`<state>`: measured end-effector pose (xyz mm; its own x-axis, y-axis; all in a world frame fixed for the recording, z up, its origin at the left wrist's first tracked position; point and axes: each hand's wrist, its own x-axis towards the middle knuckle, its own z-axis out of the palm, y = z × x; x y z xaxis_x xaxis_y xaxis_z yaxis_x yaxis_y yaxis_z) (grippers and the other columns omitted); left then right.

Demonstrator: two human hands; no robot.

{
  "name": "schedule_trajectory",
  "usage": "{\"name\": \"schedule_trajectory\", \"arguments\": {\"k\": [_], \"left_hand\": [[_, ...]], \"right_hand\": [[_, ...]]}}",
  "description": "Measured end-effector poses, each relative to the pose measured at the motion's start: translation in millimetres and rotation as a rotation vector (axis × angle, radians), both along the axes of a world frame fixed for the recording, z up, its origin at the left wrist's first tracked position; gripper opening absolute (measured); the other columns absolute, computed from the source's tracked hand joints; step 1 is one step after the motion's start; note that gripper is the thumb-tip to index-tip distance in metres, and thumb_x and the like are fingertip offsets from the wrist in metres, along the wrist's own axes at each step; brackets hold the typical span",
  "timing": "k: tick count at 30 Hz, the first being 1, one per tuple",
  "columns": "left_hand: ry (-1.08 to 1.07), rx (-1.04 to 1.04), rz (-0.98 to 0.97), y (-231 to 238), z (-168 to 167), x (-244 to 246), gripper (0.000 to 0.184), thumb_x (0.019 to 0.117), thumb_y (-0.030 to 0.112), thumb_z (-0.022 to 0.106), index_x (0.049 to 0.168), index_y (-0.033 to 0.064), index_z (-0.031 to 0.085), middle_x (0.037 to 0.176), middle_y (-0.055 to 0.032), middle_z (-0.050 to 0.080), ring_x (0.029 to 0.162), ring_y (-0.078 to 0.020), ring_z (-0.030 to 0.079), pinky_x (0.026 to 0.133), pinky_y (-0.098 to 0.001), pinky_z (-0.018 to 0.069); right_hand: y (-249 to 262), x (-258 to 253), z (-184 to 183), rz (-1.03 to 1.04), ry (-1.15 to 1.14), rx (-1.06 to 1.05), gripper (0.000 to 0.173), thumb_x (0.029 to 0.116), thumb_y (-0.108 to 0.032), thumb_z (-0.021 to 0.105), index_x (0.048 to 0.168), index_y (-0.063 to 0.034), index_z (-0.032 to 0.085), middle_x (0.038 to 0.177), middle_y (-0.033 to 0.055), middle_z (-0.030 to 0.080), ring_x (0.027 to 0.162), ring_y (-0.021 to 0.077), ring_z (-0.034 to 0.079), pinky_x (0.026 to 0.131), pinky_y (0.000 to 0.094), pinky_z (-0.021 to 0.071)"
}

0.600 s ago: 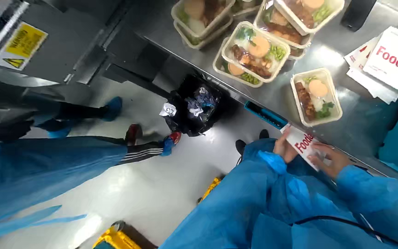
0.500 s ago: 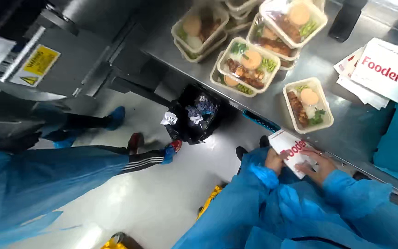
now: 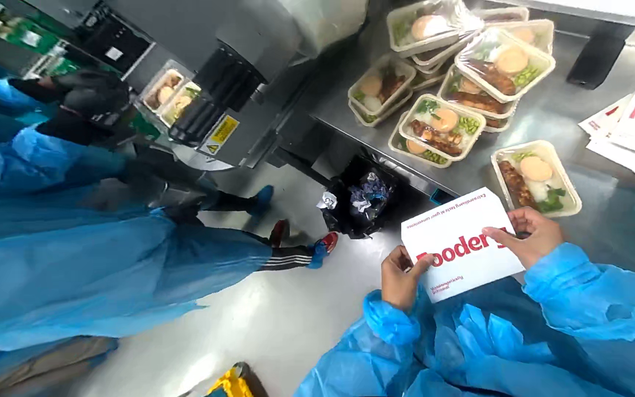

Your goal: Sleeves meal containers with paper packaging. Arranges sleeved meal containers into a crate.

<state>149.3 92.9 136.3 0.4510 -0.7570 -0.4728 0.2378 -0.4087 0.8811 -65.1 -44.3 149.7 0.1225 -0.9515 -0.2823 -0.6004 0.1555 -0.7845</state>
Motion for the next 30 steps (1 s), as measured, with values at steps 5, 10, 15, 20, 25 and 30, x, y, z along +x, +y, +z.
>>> {"name": "schedule_trajectory", "arguments": {"k": [5,10,15,20,25,30], "left_hand": [[0.389,-0.072,-0.109,6.2,14.9,-8.5,0.003,0.0985,0.000,0.055,0.101,-0.0009,0.054,0.090,-0.0098,0.069,0.087,-0.0197,0.071,0.082,-0.0386,0.0607],[0.393,-0.161,-0.517,-7.4,15.9,-15.9,0.030,0.0998,0.007,0.055,0.126,-0.0071,0.050,0.104,-0.0111,0.071,0.095,-0.0198,0.073,0.085,-0.0383,0.0622],[-0.405,-0.301,-0.612,-32.8,36.1,-20.9,0.040,0.0959,0.020,0.070,0.126,-0.0031,0.057,0.112,-0.0081,0.072,0.095,-0.0152,0.073,0.081,-0.0351,0.0630],[-1.324,-0.697,-0.871,-82.7,80.6,-54.2,0.083,0.0887,0.066,0.064,0.146,0.0078,0.054,0.156,-0.0167,0.047,0.146,-0.0339,0.043,0.118,-0.0651,0.0310],[-0.985,-0.547,-1.376,-116.4,95.2,-111.1,0.075,0.0888,0.049,0.075,0.142,-0.0003,0.056,0.132,-0.0138,0.068,0.125,-0.0273,0.064,0.121,-0.0600,0.0290],[-0.793,-0.645,-1.393,-128.9,100.1,-163.8,0.020,0.1022,0.016,0.058,0.104,0.0010,0.071,0.081,-0.0134,0.073,0.072,-0.0294,0.073,0.064,-0.0478,0.0597]], "right_hand": [[-3.1,-25.8,26.1,0.036,-0.007,-0.043,0.047,0.0725,-0.012,0.092,0.107,0.0017,0.063,0.084,0.0166,0.067,0.073,0.0283,0.067,0.069,0.0506,0.0568],[-16.0,-62.3,80.0,0.285,-0.240,0.283,0.028,0.0752,0.003,0.077,0.101,0.0006,0.068,0.078,0.0033,0.073,0.069,0.0093,0.070,0.067,0.0254,0.0592],[-7.3,-84.9,79.3,0.098,-0.407,0.467,0.041,0.0828,-0.003,0.071,0.122,0.0007,0.060,0.095,0.0081,0.074,0.084,0.0153,0.073,0.079,0.0318,0.0619],[13.0,-96.0,87.7,-0.017,-0.670,0.498,0.041,0.0814,-0.006,0.070,0.121,-0.0053,0.062,0.097,0.0088,0.075,0.087,0.0185,0.074,0.079,0.0361,0.0633],[12.8,-126.8,112.7,-0.018,-0.356,0.339,0.019,0.0785,-0.001,0.076,0.096,-0.0029,0.071,0.079,0.0035,0.074,0.072,0.0104,0.072,0.069,0.0261,0.0613],[21.3,-186.4,107.8,0.060,0.163,-0.231,0.043,0.0778,-0.049,0.078,0.080,-0.0058,0.075,0.070,0.0063,0.071,0.064,0.0140,0.068,0.061,0.0393,0.0578]]}}
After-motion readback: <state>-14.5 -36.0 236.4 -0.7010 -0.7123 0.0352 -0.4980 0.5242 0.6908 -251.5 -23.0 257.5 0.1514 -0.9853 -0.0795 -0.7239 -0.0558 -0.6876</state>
